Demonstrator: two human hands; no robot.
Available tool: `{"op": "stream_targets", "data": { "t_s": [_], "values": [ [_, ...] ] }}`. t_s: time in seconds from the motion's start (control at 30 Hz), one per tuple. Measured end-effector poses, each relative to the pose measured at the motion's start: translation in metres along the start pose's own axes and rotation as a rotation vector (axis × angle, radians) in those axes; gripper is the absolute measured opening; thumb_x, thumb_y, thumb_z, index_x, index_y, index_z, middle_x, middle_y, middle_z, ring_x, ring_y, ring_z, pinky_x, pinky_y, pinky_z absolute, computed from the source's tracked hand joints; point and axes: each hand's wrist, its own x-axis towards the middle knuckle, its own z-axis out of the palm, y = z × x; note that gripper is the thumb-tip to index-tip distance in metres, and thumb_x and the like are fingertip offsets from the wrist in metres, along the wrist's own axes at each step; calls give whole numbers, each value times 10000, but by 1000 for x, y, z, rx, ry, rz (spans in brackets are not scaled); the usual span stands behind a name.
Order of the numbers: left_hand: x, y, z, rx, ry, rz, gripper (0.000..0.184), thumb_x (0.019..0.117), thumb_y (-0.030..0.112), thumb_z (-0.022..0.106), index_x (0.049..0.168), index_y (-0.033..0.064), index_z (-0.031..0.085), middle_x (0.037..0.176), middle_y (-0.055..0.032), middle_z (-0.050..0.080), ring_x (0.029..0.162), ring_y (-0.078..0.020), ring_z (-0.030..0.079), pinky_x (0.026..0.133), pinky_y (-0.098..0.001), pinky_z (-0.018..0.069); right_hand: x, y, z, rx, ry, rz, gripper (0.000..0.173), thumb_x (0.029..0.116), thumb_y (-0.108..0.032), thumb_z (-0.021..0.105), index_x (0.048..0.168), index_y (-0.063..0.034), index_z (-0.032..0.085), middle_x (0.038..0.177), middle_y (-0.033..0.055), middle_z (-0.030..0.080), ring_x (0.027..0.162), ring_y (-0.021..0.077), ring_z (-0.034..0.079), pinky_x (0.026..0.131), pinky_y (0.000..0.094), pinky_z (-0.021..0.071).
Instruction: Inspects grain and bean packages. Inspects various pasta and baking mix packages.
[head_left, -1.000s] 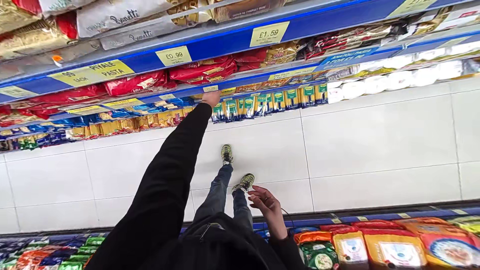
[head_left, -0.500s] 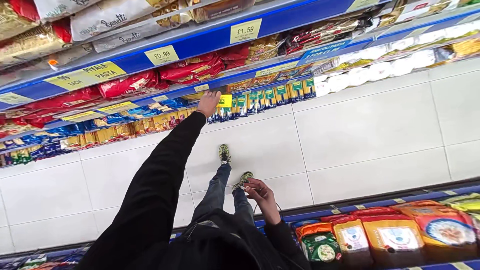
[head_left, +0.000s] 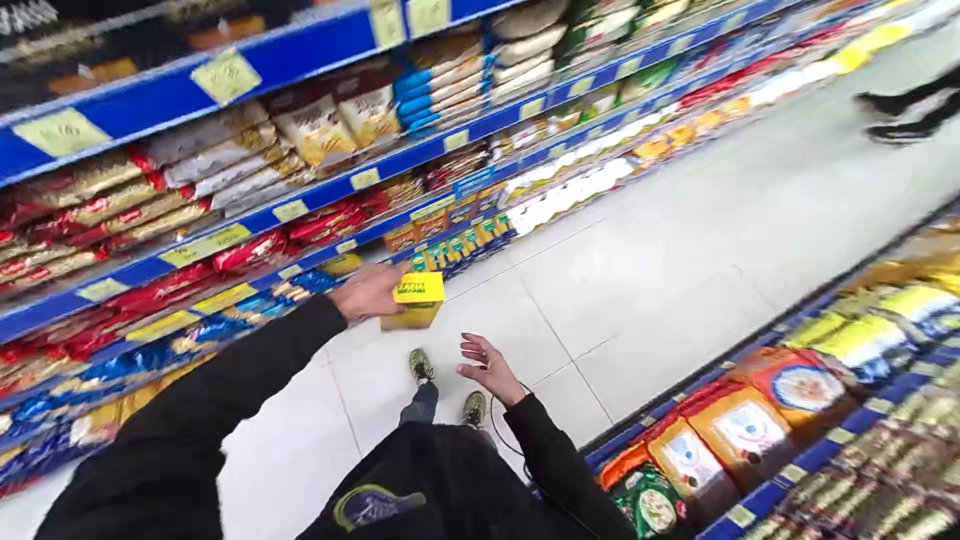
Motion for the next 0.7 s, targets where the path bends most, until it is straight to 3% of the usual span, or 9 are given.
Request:
{"op": "stream_targets", "data": {
  "t_s": [0.1,0.2,0.3,0.43,0.57,0.7],
  "values": [
    [-53,70,-51,-59,54,113,764,742,520,869,1363,178,583,1125,-137,704,1029,-346,684,870,-621,542,-34,-32,-20,45,-11,-105,1104,717,-345,909,1598,-79,299,1558,238,409,1350,346,534,981,502,567],
    [-99,126,-100,-217,153,221,745,702,488,901,1316,180,612,1120,-58,705,1003,-204,691,884,-494,577,-80,-72,-35,186,-58,-322,1230,659,-418,917,1607,-41,230,1553,207,428,1359,313,527,1016,480,551],
    [-130,171,-140,-467,200,364,647,744,374,861,1298,152,610,1070,-16,727,940,-132,717,824,-339,623,-126,-112,-47,429,-122,-602,1027,715,-326,914,1517,10,368,1431,158,557,1241,240,618,1012,433,558],
    [-148,223,-177,-584,172,467,477,834,321,792,1271,175,671,1024,-69,751,865,-194,741,710,-329,642,-179,-159,-61,495,-123,-831,827,779,-284,881,1448,-27,468,1324,87,648,1140,162,666,970,371,568],
    [-159,269,-197,-538,177,429,378,845,229,758,1211,157,697,1002,-69,757,855,-190,739,702,-331,634,-208,-177,-64,474,-15,-891,780,853,-231,796,1455,85,414,1318,170,628,1125,194,668,980,396,562],
    [-171,306,-199,-503,233,393,404,938,168,699,1338,148,650,1128,-86,732,952,-229,733,783,-393,641,-229,-180,-61,638,24,-835,762,838,-307,828,1414,47,477,1259,135,668,1076,190,690,936,397,584]
  ]
}}
